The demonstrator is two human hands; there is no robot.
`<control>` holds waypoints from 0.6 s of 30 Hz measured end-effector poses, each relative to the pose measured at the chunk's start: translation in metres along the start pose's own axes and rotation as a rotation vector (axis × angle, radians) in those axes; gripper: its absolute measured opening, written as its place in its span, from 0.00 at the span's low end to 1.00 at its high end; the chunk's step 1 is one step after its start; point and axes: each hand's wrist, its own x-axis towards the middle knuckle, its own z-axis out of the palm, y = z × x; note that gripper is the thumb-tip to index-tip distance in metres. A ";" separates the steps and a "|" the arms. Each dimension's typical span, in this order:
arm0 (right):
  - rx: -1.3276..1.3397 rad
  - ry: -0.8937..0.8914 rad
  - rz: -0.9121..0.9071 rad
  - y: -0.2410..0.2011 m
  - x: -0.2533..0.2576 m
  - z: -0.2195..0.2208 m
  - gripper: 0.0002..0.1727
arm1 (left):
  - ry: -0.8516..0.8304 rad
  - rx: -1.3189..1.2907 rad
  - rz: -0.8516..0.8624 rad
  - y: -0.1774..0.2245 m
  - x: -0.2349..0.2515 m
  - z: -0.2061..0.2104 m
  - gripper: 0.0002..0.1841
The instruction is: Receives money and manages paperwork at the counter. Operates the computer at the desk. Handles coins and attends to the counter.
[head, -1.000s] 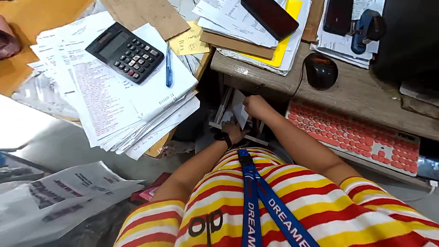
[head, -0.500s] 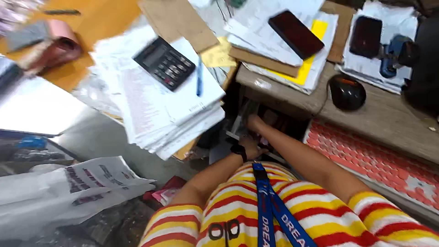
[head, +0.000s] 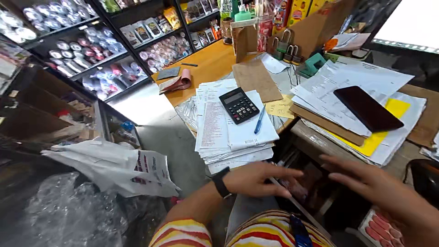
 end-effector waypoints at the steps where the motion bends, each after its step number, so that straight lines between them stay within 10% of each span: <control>1: -0.032 0.111 -0.017 0.003 -0.002 -0.014 0.27 | 0.065 0.068 0.031 0.006 0.005 -0.012 0.23; 8: -0.290 0.855 0.326 0.008 -0.046 -0.060 0.25 | -0.213 0.457 -0.122 -0.004 0.109 0.001 0.33; 18: -0.201 0.897 0.454 0.075 -0.087 -0.009 0.28 | -0.380 0.688 -0.066 -0.069 0.176 0.087 0.48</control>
